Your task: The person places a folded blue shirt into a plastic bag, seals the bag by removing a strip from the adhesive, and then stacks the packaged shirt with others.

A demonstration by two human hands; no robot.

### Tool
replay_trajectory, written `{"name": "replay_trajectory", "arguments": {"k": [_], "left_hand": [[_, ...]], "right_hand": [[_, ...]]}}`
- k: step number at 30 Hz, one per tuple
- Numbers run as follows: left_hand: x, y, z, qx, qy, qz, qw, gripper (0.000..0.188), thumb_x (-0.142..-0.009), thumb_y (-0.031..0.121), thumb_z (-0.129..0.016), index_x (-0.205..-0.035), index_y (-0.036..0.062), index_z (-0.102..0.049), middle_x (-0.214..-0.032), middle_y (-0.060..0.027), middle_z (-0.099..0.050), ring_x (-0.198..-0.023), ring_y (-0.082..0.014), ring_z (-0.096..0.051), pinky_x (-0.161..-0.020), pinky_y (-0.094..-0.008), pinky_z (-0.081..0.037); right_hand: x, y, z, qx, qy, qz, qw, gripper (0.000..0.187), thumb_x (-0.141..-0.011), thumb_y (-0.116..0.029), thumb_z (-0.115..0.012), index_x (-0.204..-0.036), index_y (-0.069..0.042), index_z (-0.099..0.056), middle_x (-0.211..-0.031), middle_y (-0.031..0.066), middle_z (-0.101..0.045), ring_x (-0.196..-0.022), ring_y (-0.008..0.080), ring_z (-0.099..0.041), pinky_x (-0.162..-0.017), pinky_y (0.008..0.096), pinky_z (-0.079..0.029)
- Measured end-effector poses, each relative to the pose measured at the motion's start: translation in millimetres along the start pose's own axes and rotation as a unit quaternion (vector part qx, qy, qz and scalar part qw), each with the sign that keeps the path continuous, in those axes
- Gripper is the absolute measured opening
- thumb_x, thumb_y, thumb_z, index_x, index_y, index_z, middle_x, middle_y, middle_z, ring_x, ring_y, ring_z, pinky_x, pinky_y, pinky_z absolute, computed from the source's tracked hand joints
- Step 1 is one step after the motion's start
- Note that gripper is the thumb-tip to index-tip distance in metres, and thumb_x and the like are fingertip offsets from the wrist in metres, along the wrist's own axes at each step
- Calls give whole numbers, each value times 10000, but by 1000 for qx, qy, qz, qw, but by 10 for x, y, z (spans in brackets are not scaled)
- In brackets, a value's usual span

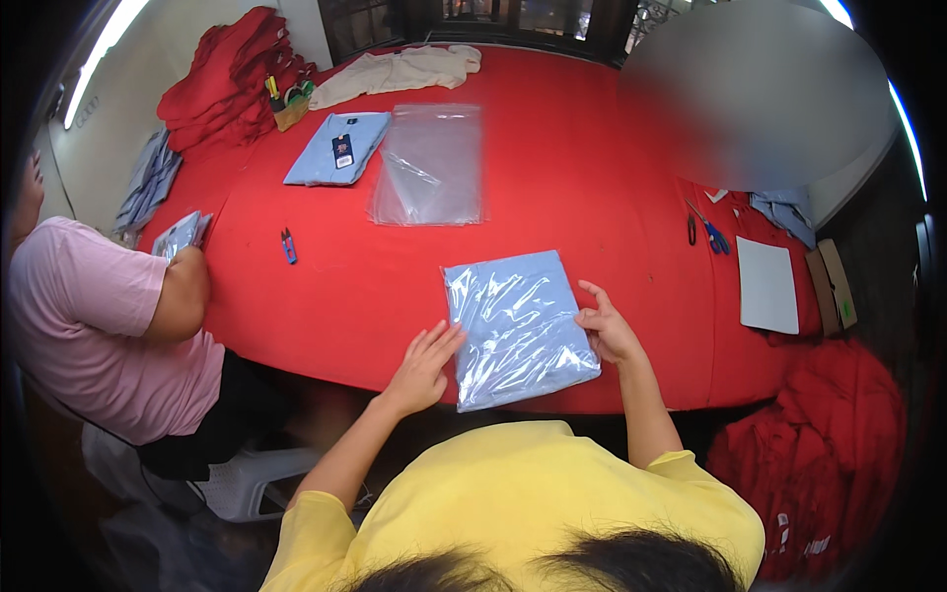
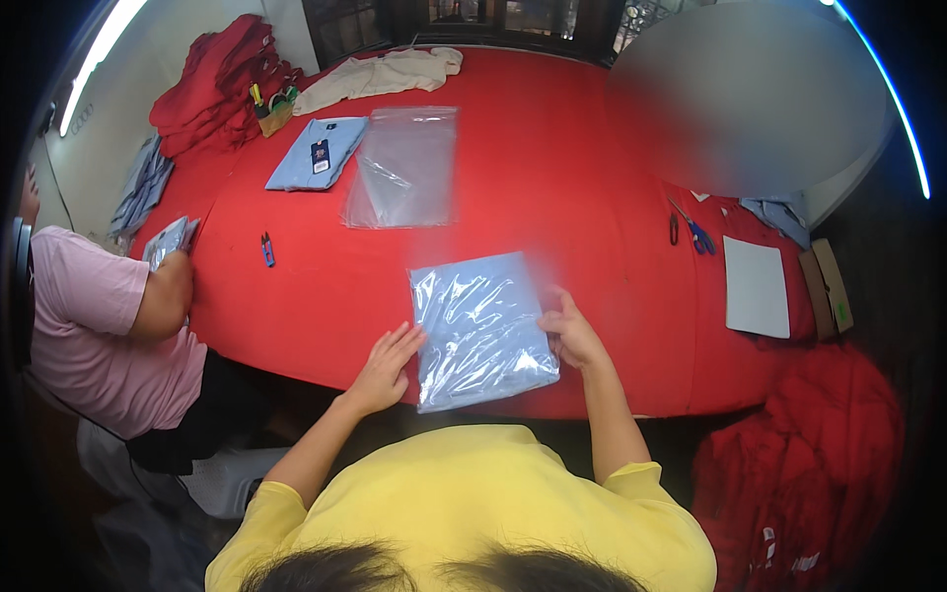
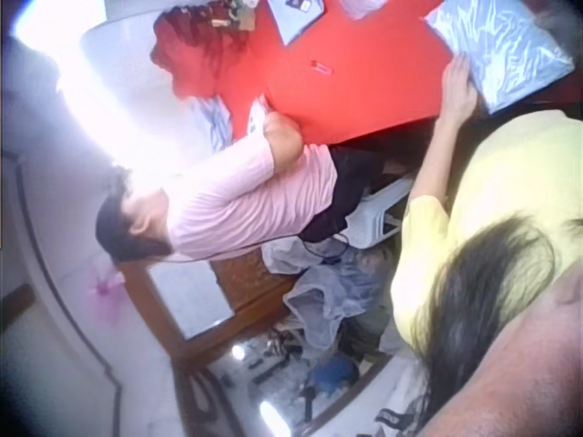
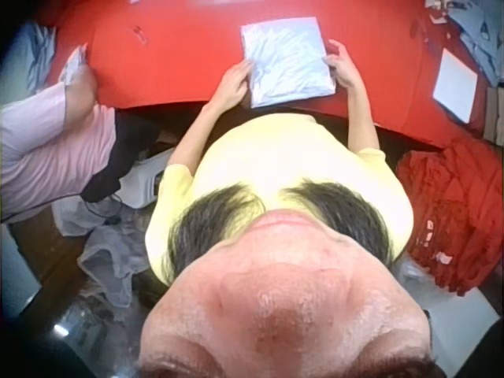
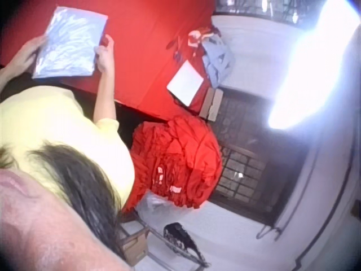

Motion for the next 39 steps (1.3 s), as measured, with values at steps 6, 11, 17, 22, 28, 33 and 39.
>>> {"name": "replay_trajectory", "arguments": {"k": [6,11,17,22,28,33,39], "left_hand": [[-325,74,120,-11,96,-44,994,527,-814,40,-601,-1333,80,-516,-1374,-144,-516,-1340,-297,-425,-1130,-507,-251],[-509,117,571,265,285,142,910,341,-938,216,-600,-1204,2,-596,-1101,-102,-681,-994,-218,-645,-1017,-390,-404],[-341,-269,390,466,202,364,781,612,-986,444,-472,-1269,-99,-485,-1261,-175,-570,-1160,-227,-543,-970,-354,-434],[-151,-8,537,322,38,280,904,794,-866,192,-688,-1458,-45,-214,-1391,-214,-449,-1278,-262,-455,-1069,-374,-353],[-158,-21,819,733,67,134,664,1025,-809,298,-763,-1529,90,-63,-1569,-150,-133,-1441,-265,-193,-1167,-398,-198],[105,-165,495,724,-10,50,688,1183,-714,289,-841,-1538,163,-1,-1567,-75,-154,-1446,-260,-187,-1171,-440,-204],[-660,-837,1584,596,483,116,631,622,-932,7,-534,-1471,64,-229,-1399,-114,-423,-1245,-232,-454,-1069,-389,-373]], "right_hand": [[-192,-461,-371,-249,-61,-14,967,288,-945,-42,-463,-1221,27,-505,-1087,159,-594,-906,219,-649,-829,340,-574],[-82,-1099,-447,-63,-201,-10,978,366,-987,-210,-464,-1237,52,-514,-982,191,-638,-878,288,-670,-770,309,-570],[-500,-385,-235,620,-106,60,775,566,-942,-489,-506,-1190,8,-616,-1125,233,-639,-1024,361,-615,-930,413,-458],[-278,259,-478,438,-109,-23,892,654,-831,-241,-718,-1341,19,-401,-948,90,-608,-844,186,-593,-761,327,-484],[-175,209,-909,14,-101,30,994,842,-829,16,-607,-1512,-57,-120,-1369,159,-468,-1245,249,-486,-1059,385,-372],[-675,-47,-1606,-102,-77,97,987,776,-871,11,-575,-1505,-71,-135,-1415,161,-392,-1282,254,-440,-1070,422,-372],[-1822,-262,-2991,143,-188,235,943,799,-887,-79,-617,-1519,-65,-129,-1510,174,-276,-1324,275,-388,-1090,390,-324]]}}
Point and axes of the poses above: each hand's wrist, its own x-axis away from the middle knuckle, its own z-axis out of the back of the hand, y = z × x, the point moved 3 cm from there along -x, towards the middle knuckle
